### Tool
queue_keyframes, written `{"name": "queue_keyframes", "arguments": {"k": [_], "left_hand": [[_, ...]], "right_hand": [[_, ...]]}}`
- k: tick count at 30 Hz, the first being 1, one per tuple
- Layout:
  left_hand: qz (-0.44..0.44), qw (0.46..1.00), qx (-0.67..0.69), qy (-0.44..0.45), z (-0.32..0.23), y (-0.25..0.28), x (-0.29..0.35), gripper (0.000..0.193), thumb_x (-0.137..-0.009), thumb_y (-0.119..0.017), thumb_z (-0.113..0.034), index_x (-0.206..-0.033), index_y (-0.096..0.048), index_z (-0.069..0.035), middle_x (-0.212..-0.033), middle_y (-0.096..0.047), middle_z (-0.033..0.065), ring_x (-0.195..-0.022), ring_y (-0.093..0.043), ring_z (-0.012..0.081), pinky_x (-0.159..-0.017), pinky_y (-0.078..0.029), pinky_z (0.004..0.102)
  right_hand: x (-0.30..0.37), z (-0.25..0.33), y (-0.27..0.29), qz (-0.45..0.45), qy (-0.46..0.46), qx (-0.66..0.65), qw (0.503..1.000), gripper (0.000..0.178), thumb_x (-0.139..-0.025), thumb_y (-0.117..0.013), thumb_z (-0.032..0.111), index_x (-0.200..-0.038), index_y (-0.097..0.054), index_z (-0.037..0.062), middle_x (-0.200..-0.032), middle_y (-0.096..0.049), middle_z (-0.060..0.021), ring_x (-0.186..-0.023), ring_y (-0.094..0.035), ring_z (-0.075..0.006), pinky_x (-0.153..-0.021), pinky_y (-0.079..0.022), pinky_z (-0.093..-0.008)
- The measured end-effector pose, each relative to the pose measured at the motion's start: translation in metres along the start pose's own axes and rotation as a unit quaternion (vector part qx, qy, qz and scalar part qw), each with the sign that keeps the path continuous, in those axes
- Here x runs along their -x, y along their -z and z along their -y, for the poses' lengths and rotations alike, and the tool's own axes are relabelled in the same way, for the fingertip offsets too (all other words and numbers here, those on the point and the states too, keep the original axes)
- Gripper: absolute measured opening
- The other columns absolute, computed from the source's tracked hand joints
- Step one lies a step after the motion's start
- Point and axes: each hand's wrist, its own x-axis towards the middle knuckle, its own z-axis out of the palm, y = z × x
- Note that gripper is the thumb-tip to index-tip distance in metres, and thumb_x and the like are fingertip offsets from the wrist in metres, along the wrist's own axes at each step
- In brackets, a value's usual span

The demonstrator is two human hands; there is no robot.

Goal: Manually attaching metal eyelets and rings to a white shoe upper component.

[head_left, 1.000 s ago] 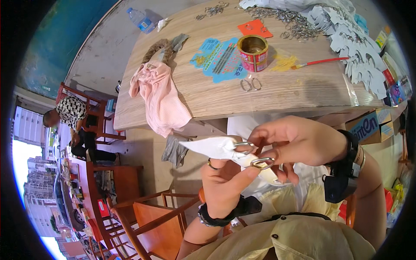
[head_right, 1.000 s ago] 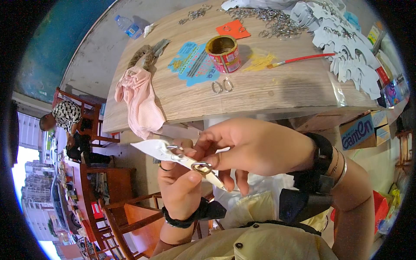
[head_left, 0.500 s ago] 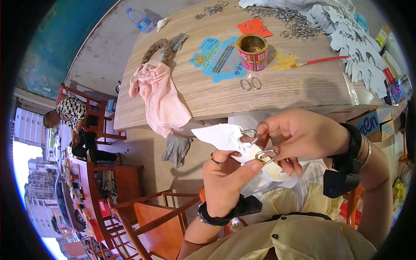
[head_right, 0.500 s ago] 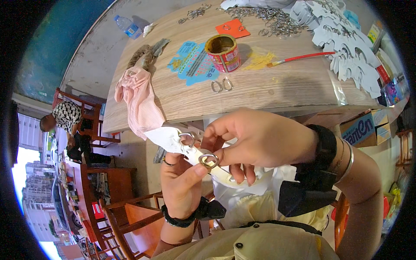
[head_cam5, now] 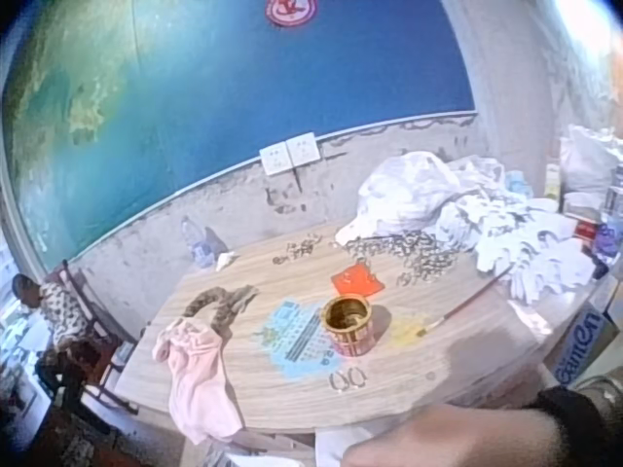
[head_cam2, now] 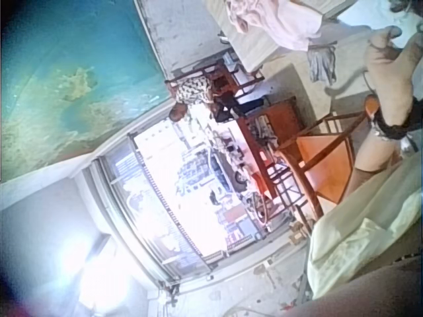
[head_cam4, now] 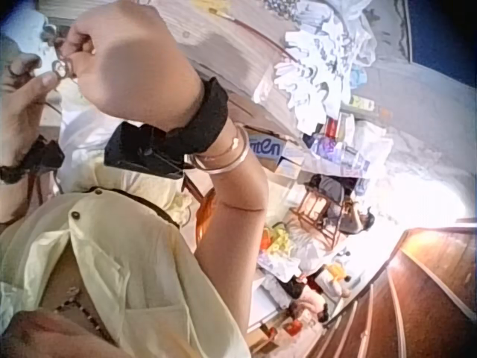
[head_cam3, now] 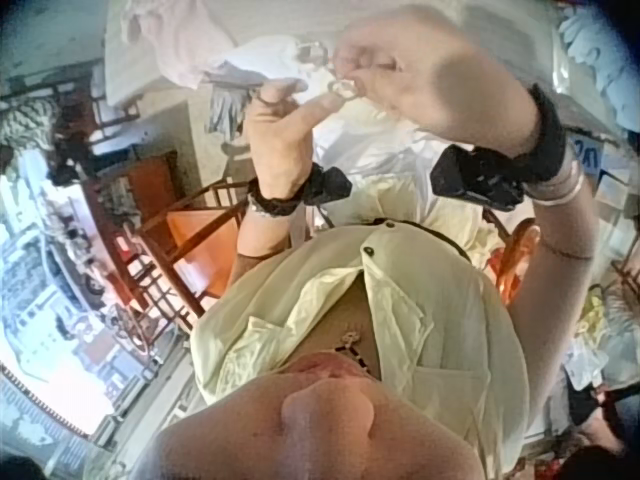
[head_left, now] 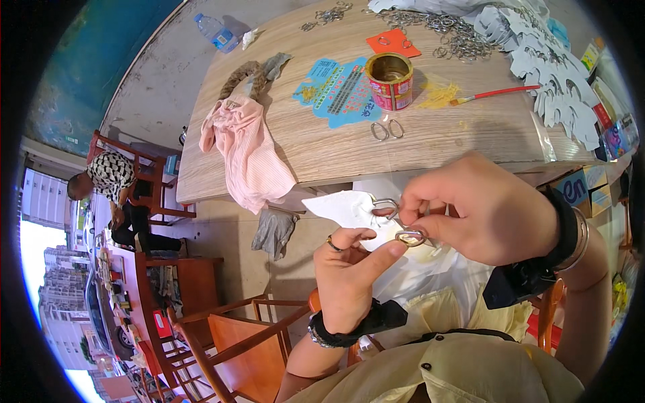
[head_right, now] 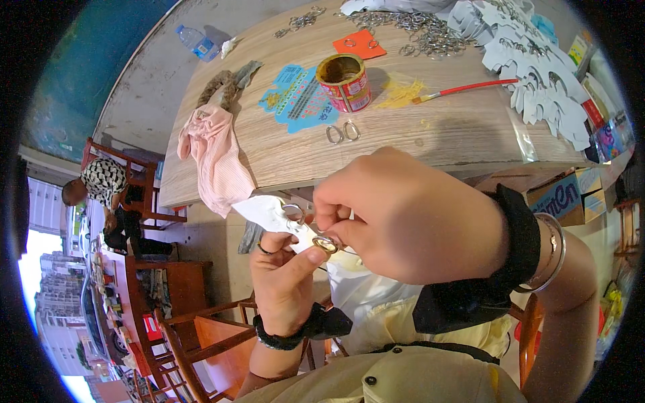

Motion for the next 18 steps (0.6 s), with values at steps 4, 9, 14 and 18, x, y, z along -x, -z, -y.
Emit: {"name": "queue_keyframes", "arguments": {"k": [4,9,14,18], "left_hand": [[0.024,0.999,0.031,0.015,-0.002,-0.002,0.0,0.023,-0.074,-0.069,0.01,-0.092,-0.06,0.0,-0.086,-0.065,0.0069,-0.075,-0.061,0.0091,-0.065,-0.048,0.0203],[0.065,0.991,0.083,0.079,0.003,0.005,-0.004,0.018,-0.077,-0.065,0.009,-0.093,-0.061,-0.001,-0.089,-0.066,0.0097,-0.077,-0.063,0.0134,-0.07,-0.051,0.0252],[0.026,0.996,0.065,0.056,0.004,0.004,-0.006,0.012,-0.082,-0.057,0.003,-0.091,-0.062,-0.003,-0.086,-0.066,0.0095,-0.076,-0.063,0.0152,-0.072,-0.052,0.0295],[0.011,0.992,0.124,0.034,0.008,0.012,-0.01,0.009,-0.083,-0.056,0.002,-0.089,-0.06,-0.004,-0.085,-0.066,0.0073,-0.079,-0.063,0.0146,-0.074,-0.052,0.0285]], "right_hand": [[-0.007,0.004,0.006,0.031,0.013,0.041,0.999,0.005,-0.077,-0.06,0.004,-0.08,-0.058,0.0008,-0.064,-0.057,-0.0127,-0.054,-0.054,-0.0262,-0.052,-0.042,-0.032],[-0.009,0.004,0.006,0.024,0.022,0.067,0.997,0.005,-0.078,-0.06,0.005,-0.08,-0.057,0.0014,-0.065,-0.057,-0.0133,-0.055,-0.053,-0.0294,-0.053,-0.042,-0.0332],[-0.008,0.003,0.004,0.014,-0.007,0.025,1.0,0.009,-0.08,-0.057,0.005,-0.088,-0.06,0.0013,-0.069,-0.058,-0.0119,-0.058,-0.054,-0.0242,-0.055,-0.042,-0.0315],[-0.008,0.003,-0.001,-0.021,-0.087,-0.047,0.995,0.013,-0.081,-0.055,0.001,-0.092,-0.062,0.0002,-0.076,-0.057,-0.0053,-0.066,-0.052,-0.0135,-0.061,-0.041,-0.0258]]}}
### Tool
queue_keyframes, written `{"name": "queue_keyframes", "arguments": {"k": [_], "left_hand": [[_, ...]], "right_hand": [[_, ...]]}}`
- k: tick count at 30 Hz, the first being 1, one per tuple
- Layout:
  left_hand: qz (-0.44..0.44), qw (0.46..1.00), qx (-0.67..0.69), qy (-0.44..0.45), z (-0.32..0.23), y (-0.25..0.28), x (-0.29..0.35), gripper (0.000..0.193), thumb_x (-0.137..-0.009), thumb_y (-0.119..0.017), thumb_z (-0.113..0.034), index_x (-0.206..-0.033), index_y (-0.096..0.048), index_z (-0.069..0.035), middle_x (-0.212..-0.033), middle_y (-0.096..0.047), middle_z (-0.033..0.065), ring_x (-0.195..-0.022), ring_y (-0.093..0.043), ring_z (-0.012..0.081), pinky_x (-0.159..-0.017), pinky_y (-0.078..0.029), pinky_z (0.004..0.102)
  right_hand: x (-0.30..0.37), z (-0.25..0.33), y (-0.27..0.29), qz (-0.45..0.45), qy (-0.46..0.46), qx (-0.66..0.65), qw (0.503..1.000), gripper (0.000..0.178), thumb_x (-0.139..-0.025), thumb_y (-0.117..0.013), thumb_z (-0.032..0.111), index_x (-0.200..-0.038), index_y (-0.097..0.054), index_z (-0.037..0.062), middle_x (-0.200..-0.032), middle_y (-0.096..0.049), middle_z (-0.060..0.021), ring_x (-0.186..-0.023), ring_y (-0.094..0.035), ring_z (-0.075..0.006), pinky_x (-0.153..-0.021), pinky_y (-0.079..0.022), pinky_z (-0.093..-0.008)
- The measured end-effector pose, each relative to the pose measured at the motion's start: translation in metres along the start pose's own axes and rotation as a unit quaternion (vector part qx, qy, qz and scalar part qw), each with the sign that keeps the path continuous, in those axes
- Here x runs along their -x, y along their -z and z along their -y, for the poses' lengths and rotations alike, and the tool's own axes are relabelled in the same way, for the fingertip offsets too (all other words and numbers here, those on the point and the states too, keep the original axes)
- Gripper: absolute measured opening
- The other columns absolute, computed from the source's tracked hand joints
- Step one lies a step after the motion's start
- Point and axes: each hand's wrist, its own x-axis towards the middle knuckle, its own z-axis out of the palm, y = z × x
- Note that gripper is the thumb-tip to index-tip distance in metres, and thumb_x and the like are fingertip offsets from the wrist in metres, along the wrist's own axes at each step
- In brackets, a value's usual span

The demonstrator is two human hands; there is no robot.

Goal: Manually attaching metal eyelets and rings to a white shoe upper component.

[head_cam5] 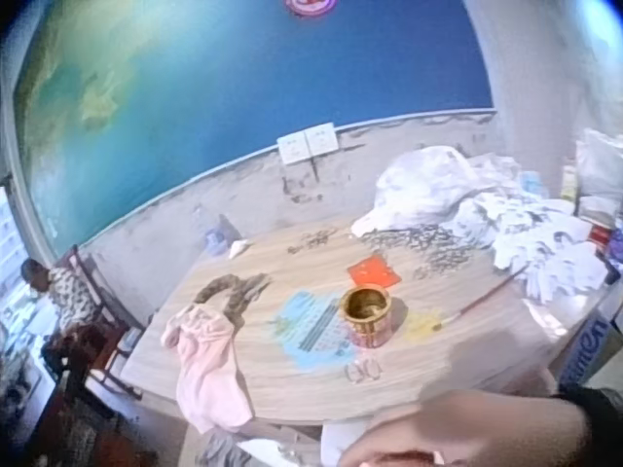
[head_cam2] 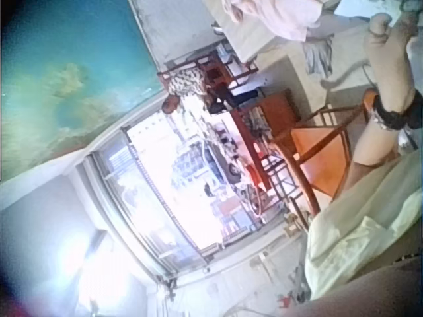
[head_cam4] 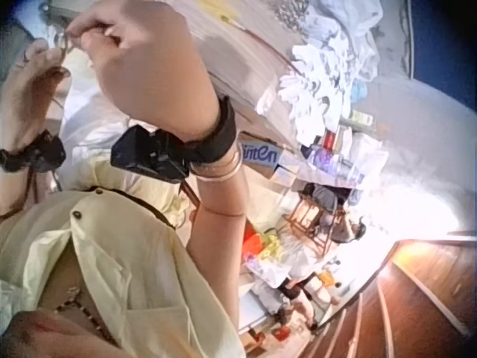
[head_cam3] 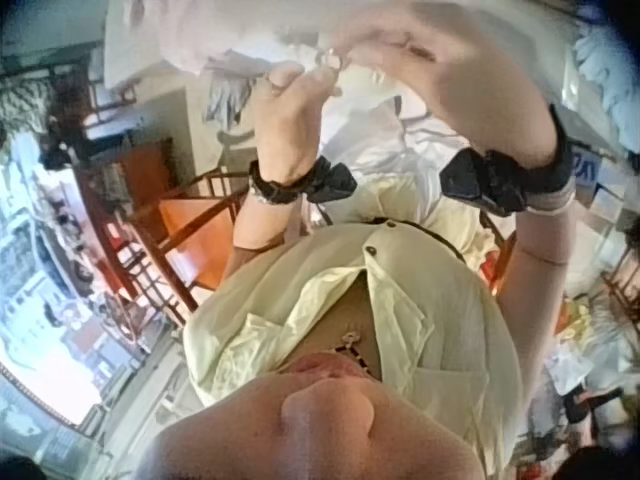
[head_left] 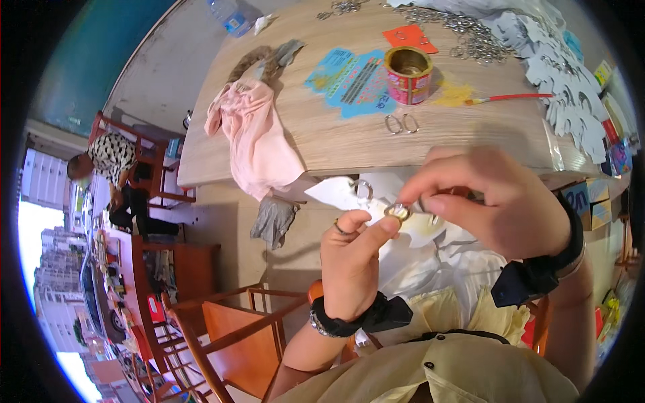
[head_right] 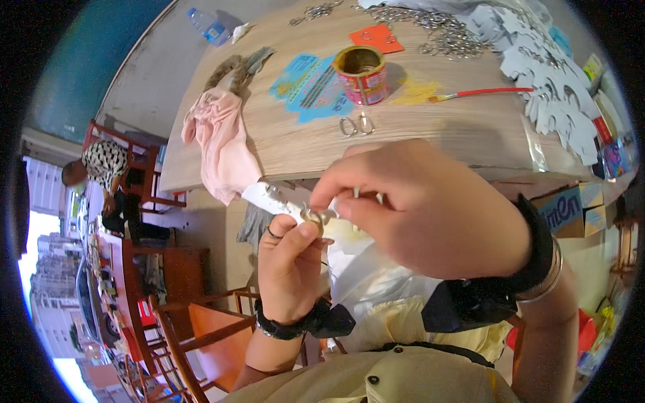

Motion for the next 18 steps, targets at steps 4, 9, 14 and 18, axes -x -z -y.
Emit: {"name": "queue_keyframes", "arguments": {"k": [4,9,14,18], "left_hand": [[-0.022,0.999,0.028,-0.003,0.003,-0.002,-0.003,0.01,-0.084,-0.056,0.002,-0.09,-0.06,-0.004,-0.089,-0.066,0.0075,-0.081,-0.062,0.0141,-0.075,-0.051,0.0272],[-0.021,0.998,0.039,-0.035,0.003,0.0,-0.002,0.01,-0.084,-0.056,0.002,-0.09,-0.061,-0.004,-0.09,-0.066,0.0089,-0.083,-0.063,0.0154,-0.078,-0.049,0.028],[-0.023,0.997,0.035,-0.059,0.005,-0.002,0.0,0.013,-0.083,-0.057,0.004,-0.092,-0.061,-0.005,-0.092,-0.066,0.0102,-0.085,-0.062,0.0169,-0.081,-0.048,0.0293],[-0.035,0.996,-0.001,-0.082,0.004,-0.005,0.001,0.016,-0.081,-0.057,0.006,-0.092,-0.061,-0.004,-0.094,-0.066,0.0101,-0.087,-0.062,0.017,-0.081,-0.048,0.0294]], "right_hand": [[0.008,0.002,-0.022,-0.149,-0.001,-0.117,0.982,0.014,-0.08,-0.053,-0.001,-0.091,-0.062,-0.0002,-0.081,-0.052,-0.0001,-0.073,-0.048,-0.0077,-0.066,-0.04,-0.0227],[0.008,-0.001,-0.047,-0.221,0.136,0.05,0.964,0.018,-0.073,-0.062,-0.004,-0.089,-0.062,0.0021,-0.081,-0.054,-0.0044,-0.068,-0.051,-0.0116,-0.062,-0.041,-0.0229],[0.0,-0.018,-0.066,-0.345,0.237,0.236,0.877,0.027,-0.059,-0.07,-0.005,-0.084,-0.063,0.0028,-0.079,-0.051,-0.0068,-0.061,-0.051,-0.0208,-0.051,-0.042,-0.0294],[0.0,-0.017,-0.069,-0.367,0.229,0.266,0.861,0.028,-0.059,-0.07,-0.006,-0.085,-0.064,0.0024,-0.078,-0.05,-0.0064,-0.062,-0.051,-0.0206,-0.051,-0.042,-0.0299]]}}
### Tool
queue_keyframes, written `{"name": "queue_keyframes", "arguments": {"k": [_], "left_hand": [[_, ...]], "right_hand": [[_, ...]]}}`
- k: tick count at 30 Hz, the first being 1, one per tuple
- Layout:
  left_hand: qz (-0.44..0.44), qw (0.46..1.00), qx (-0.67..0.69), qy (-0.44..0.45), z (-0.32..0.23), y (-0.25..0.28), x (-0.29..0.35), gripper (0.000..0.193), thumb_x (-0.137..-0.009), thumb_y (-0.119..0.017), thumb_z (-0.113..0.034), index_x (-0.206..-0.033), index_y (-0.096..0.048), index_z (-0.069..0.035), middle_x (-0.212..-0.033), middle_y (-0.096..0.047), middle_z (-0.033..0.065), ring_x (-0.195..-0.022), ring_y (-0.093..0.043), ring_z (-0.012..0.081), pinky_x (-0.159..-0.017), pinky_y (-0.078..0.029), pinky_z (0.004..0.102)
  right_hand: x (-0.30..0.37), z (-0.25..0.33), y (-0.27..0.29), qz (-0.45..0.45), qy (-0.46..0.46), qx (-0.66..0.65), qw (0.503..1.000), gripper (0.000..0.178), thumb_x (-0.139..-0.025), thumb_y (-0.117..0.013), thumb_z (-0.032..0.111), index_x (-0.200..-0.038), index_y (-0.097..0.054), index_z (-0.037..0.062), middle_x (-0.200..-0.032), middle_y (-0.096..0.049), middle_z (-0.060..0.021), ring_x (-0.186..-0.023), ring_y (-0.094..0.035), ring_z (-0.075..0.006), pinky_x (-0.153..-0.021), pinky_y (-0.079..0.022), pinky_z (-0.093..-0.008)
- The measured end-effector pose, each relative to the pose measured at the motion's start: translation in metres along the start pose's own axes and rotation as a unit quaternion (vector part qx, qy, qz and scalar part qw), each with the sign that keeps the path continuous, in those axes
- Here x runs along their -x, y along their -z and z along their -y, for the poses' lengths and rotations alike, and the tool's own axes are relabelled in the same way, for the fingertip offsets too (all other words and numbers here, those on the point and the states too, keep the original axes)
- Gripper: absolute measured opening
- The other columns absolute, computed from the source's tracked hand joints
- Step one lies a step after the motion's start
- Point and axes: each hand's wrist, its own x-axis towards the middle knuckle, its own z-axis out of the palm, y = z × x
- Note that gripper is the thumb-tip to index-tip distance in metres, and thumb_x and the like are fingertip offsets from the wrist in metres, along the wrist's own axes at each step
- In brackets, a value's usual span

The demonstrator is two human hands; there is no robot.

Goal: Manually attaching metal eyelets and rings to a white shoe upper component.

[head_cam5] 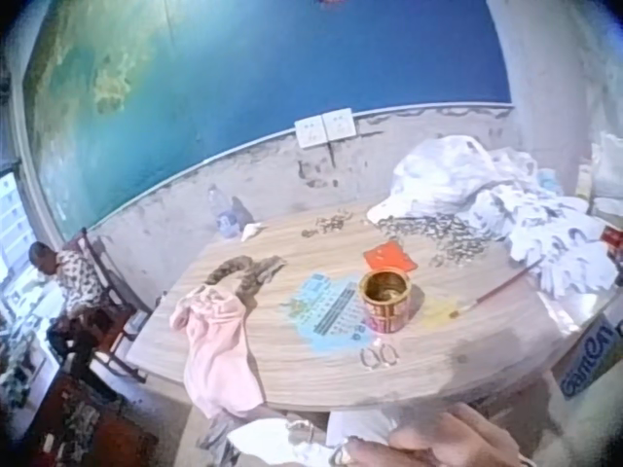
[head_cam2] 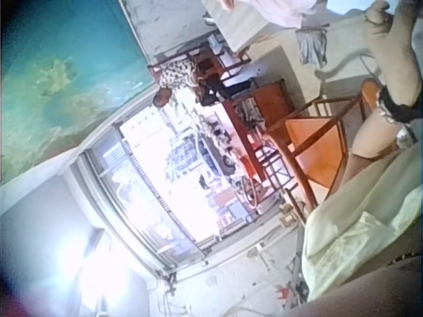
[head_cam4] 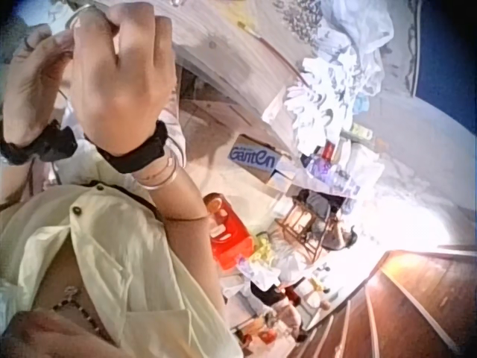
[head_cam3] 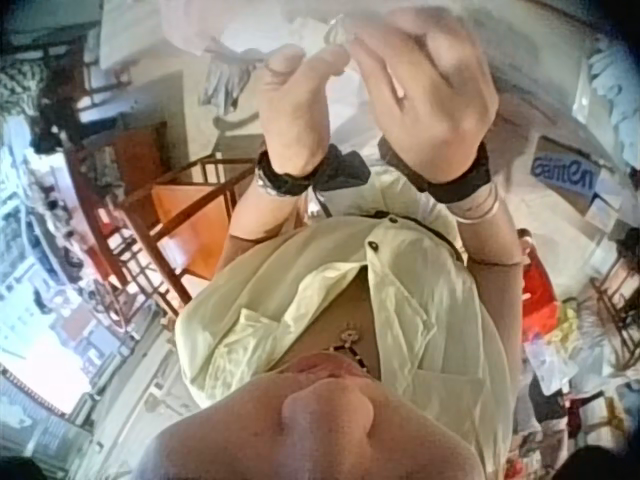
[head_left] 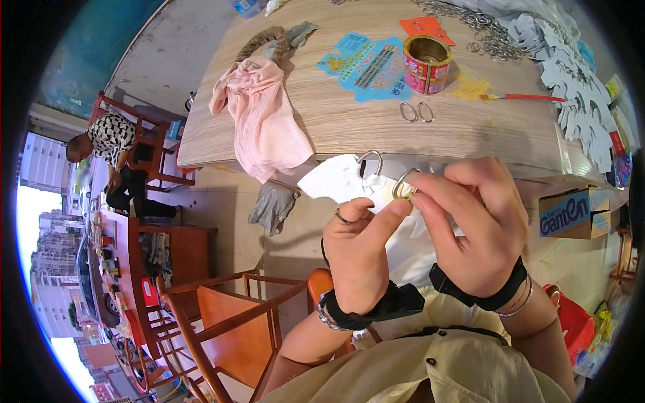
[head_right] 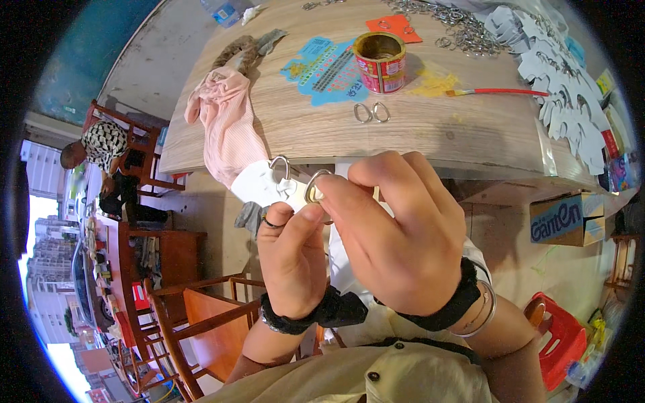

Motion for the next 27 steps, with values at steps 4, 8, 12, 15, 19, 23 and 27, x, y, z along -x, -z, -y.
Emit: {"name": "queue_keyframes", "arguments": {"k": [4,8,12,15,19,23,27], "left_hand": [[0.012,0.999,-0.023,-0.021,-0.001,-0.002,0.0,0.016,-0.08,-0.058,0.007,-0.092,-0.061,-0.003,-0.096,-0.065,0.0101,-0.087,-0.062,0.017,-0.082,-0.048,0.0297],[0.024,0.999,-0.038,-0.026,0.001,0.002,0.002,0.019,-0.08,-0.058,0.008,-0.095,-0.061,-0.002,-0.097,-0.065,0.0104,-0.088,-0.061,0.0166,-0.084,-0.047,0.0295],[0.03,0.997,-0.057,-0.041,0.0,0.0,0.004,0.021,-0.079,-0.058,0.008,-0.098,-0.062,0.0,-0.098,-0.065,0.0109,-0.089,-0.061,0.0162,-0.084,-0.046,0.0287],[0.024,0.996,-0.08,-0.037,-0.001,0.001,0.004,0.019,-0.08,-0.059,0.007,-0.098,-0.062,0.002,-0.098,-0.065,0.0112,-0.089,-0.061,0.0163,-0.084,-0.046,0.0281],[0.009,0.992,-0.122,0.017,-0.008,0.0,-0.001,0.015,-0.082,-0.059,0.004,-0.097,-0.062,0.003,-0.097,-0.065,0.0111,-0.089,-0.061,0.0164,-0.084,-0.046,0.0271],[0.01,0.995,-0.089,0.046,-0.013,-0.002,-0.004,0.008,-0.079,-0.065,0.002,-0.087,-0.064,-0.001,-0.086,-0.064,0.0029,-0.077,-0.054,0.0063,-0.07,-0.042,0.0208],[0.036,0.998,-0.002,0.06,-0.012,0.003,-0.005,0.013,-0.079,-0.064,0.005,-0.09,-0.064,-0.002,-0.092,-0.066,0.0068,-0.082,-0.06,0.0108,-0.077,-0.045,0.0242]], "right_hand": [[-0.004,0.005,0.005,0.031,-0.073,-0.028,0.996,0.025,-0.063,-0.07,-0.007,-0.086,-0.066,0.0024,-0.076,-0.052,-0.0066,-0.064,-0.053,-0.0191,-0.055,-0.042,-0.0282],[-0.01,0.009,0.012,0.063,-0.135,-0.066,0.987,0.02,-0.065,-0.069,-0.007,-0.082,-0.064,0.0024,-0.077,-0.054,-0.0082,-0.066,-0.056,-0.02,-0.057,-0.044,-0.0271],[-0.011,0.01,0.014,0.094,-0.155,-0.073,0.981,0.017,-0.068,-0.066,-0.007,-0.081,-0.059,0.0017,-0.078,-0.054,-0.0087,-0.067,-0.056,-0.0207,-0.059,-0.044,-0.0275],[-0.011,0.012,0.012,0.098,-0.15,-0.067,0.982,0.015,-0.071,-0.063,-0.007,-0.082,-0.056,0.0016,-0.079,-0.052,-0.009,-0.067,-0.055,-0.0222,-0.06,-0.044,-0.0287],[-0.012,0.01,0.011,0.102,-0.12,-0.073,0.985,0.014,-0.073,-0.061,-0.006,-0.081,-0.054,0.0018,-0.079,-0.051,-0.0099,-0.067,-0.053,-0.0249,-0.059,-0.043,-0.0302],[-0.012,0.003,0.009,0.094,-0.062,-0.087,0.99,0.015,-0.071,-0.061,-0.006,-0.081,-0.054,0.0022,-0.079,-0.05,-0.0106,-0.068,-0.052,-0.0265,-0.06,-0.042,-0.0308],[-0.015,-0.002,0.011,0.132,-0.051,-0.125,0.982,0.016,-0.069,-0.063,-0.006,-0.081,-0.055,0.0022,-0.079,-0.05,-0.0104,-0.068,-0.052,-0.0268,-0.061,-0.043,-0.0311]]}}
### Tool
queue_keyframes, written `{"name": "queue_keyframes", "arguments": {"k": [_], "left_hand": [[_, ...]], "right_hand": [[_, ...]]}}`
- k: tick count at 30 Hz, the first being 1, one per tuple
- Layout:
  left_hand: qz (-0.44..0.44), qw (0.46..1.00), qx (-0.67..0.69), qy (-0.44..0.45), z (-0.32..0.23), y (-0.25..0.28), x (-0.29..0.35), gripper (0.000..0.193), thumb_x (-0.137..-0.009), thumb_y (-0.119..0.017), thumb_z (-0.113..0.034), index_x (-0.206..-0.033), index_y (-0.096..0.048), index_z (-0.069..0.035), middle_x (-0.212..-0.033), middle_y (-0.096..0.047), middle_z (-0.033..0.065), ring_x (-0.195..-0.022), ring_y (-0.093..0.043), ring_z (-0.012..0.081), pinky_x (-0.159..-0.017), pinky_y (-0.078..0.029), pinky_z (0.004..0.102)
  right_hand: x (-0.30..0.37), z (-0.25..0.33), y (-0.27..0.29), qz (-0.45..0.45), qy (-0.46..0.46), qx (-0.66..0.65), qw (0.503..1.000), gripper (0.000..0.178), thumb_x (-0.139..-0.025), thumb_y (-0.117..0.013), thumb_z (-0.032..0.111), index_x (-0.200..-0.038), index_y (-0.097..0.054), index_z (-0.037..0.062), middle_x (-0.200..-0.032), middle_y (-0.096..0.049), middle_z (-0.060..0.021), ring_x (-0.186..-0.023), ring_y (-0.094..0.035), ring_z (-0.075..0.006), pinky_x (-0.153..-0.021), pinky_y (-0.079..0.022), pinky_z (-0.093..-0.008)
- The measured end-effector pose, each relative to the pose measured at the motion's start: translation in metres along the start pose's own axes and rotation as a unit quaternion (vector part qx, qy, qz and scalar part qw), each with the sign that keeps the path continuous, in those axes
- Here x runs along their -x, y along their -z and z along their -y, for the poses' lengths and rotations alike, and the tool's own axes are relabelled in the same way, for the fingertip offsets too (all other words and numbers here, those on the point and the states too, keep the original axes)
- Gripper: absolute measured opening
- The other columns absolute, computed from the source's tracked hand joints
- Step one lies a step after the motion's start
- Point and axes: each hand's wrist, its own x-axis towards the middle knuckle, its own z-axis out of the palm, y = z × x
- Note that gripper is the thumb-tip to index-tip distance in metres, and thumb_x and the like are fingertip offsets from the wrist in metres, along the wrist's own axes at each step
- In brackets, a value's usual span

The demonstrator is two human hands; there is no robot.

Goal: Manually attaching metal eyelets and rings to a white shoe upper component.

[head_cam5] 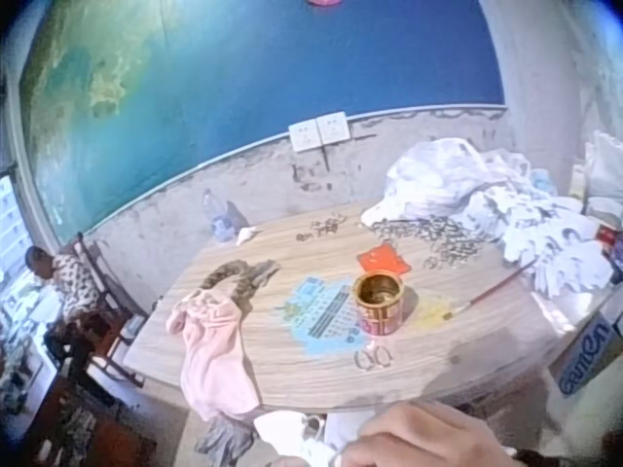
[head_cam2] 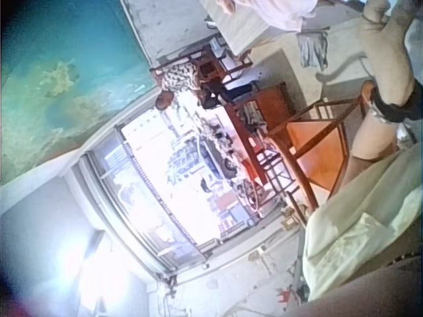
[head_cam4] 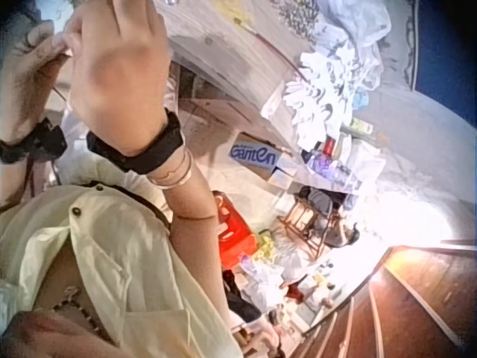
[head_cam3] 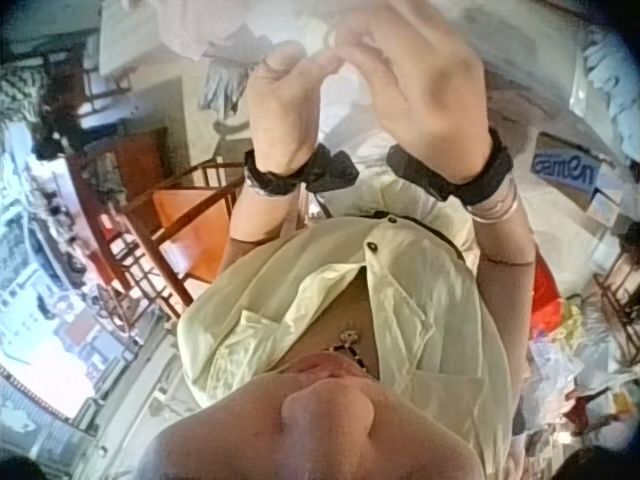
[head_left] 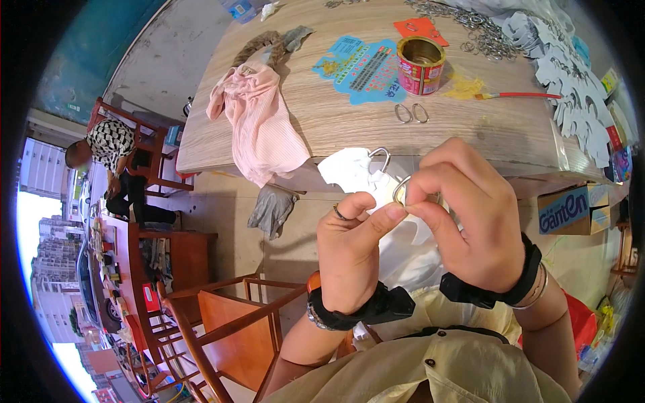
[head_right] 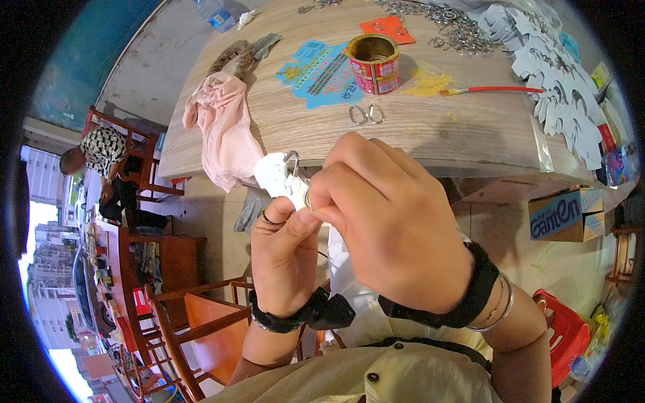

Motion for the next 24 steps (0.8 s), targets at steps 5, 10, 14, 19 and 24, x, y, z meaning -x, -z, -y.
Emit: {"name": "queue_keyframes", "arguments": {"k": [5,10,14,19,24], "left_hand": [[0.014,0.999,0.037,0.011,-0.001,-0.004,0.003,0.019,-0.077,-0.065,0.009,-0.09,-0.064,-0.005,-0.092,-0.066,0.0064,-0.082,-0.061,0.011,-0.076,-0.046,0.025],[0.055,0.997,0.056,-0.006,0.005,-0.003,0.003,0.019,-0.083,-0.051,0.005,-0.099,-0.06,-0.001,-0.098,-0.065,0.0103,-0.09,-0.062,0.0163,-0.084,-0.047,0.0295],[0.06,0.996,0.065,-0.031,0.011,-0.001,0.006,0.019,-0.084,-0.05,0.004,-0.101,-0.059,0.0,-0.099,-0.065,0.0103,-0.091,-0.062,0.0168,-0.085,-0.047,0.0296],[0.025,0.995,0.019,-0.096,0.012,-0.004,0.008,0.021,-0.082,-0.053,0.005,-0.101,-0.059,-0.002,-0.1,-0.065,0.0103,-0.092,-0.062,0.0173,-0.086,-0.047,0.03],[0.026,0.99,-0.004,-0.141,0.013,-0.006,0.006,0.028,-0.078,-0.061,0.01,-0.104,-0.06,0.0,-0.101,-0.063,0.0077,-0.093,-0.059,0.0148,-0.085,-0.045,0.0286]], "right_hand": [[-0.003,-0.002,0.011,0.031,0.0,-0.042,0.999,0.017,-0.066,-0.065,-0.006,-0.079,-0.057,0.0025,-0.079,-0.051,-0.0089,-0.067,-0.053,-0.0242,-0.061,-0.043,-0.0299],[0.001,0.0,0.011,-0.001,-0.003,-0.017,1.0,0.021,-0.062,-0.071,-0.003,-0.079,-0.06,0.0029,-0.079,-0.05,-0.0078,-0.065,-0.05,-0.0196,-0.059,-0.042,-0.0285],[0.005,0.005,0.0,-0.101,0.025,0.036,0.994,0.025,-0.058,-0.075,-0.003,-0.078,-0.061,0.0025,-0.081,-0.049,-0.0084,-0.065,-0.049,-0.0187,-0.056,-0.041,-0.0278],[0.007,0.008,-0.008,-0.139,0.005,0.037,0.99,0.025,-0.057,-0.075,-0.004,-0.078,-0.063,0.0019,-0.082,-0.048,-0.0084,-0.066,-0.049,-0.019,-0.056,-0.04,-0.0282],[0.009,0.015,-0.007,-0.125,-0.032,0.075,0.989,0.023,-0.06,-0.072,-0.004,-0.08,-0.063,0.002,-0.082,-0.048,-0.0081,-0.068,-0.05,-0.0198,-0.058,-0.041,-0.0282]]}}
